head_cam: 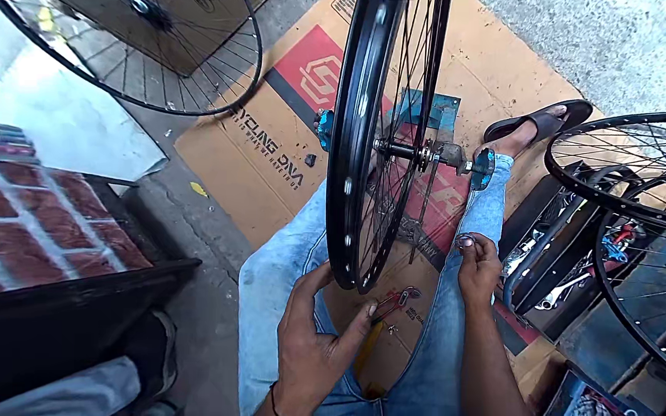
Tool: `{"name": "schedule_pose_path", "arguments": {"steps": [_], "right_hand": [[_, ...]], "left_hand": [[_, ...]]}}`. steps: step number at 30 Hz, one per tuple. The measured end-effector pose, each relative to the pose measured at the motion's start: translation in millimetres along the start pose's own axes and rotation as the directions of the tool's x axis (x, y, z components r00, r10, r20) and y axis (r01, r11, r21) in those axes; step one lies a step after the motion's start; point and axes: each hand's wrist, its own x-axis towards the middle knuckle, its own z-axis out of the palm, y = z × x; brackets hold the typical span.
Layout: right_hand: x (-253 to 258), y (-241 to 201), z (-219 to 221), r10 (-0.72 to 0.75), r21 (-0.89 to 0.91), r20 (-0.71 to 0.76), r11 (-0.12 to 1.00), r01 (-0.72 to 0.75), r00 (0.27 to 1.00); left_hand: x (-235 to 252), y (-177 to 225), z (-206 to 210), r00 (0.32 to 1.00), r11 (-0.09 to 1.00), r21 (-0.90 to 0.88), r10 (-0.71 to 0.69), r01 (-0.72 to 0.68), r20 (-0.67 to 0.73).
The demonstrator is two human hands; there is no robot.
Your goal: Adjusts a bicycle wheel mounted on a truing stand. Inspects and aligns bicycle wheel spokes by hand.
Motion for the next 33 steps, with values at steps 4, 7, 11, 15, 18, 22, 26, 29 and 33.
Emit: {"name": "schedule_pose_path", "arguments": {"steps": [4,7,11,15,18,22,26,29,33], "right_hand": [[7,8,-1,0.055,-0.078,0.008,0.995,-0.054,0.998],[13,6,3,0.101,-0.012,0.025,0.995,-0.101,0.995],[5,5,-5,0.074,-0.176,0.023,0.982,-0.068,0.997],[6,3,-8,0.133,-0.306,0.107,0.947,-0.095,0.985],[19,2,-15,0.197,-0.195,0.209,0.968,-0.157,0.958],[23,6,-24,0.186,-0.004,0.176,0.982,-0.189,0.967],[0,9,-22,0.047,-0.166,0.146,0.986,-0.022,0.988],[-6,11,-20,-0.018,-0.218,0.156,0.975,0.052,0.988],[-4,10,-19,-0.001,-0.205,0.131,0.978,0.029,0.991]], "left_hand": [[0,-3,3,1.000,1.000,0.021,-0.006,0.005,0.014],[-3,-9,1,1.000,0.999,0.038,-0.010,0.008,0.028],[-4,-14,-1,1.000,1.000,-0.001,-0.002,0.002,0.022],[-5,-16,3,1.000,1.000,-0.014,-0.004,0.004,0.001],[-3,-14,9,1.000,0.999,-0.031,0.010,-0.010,-0.005],[0,-13,14,1.000,0.999,-0.040,-0.002,0.001,-0.020],[-3,-14,18,0.999,0.999,-0.045,-0.030,0.028,-0.038],[-4,-14,21,0.999,0.998,-0.046,-0.035,0.033,-0.039],[-4,-13,22,0.997,0.998,-0.033,-0.047,0.045,-0.055]]}}
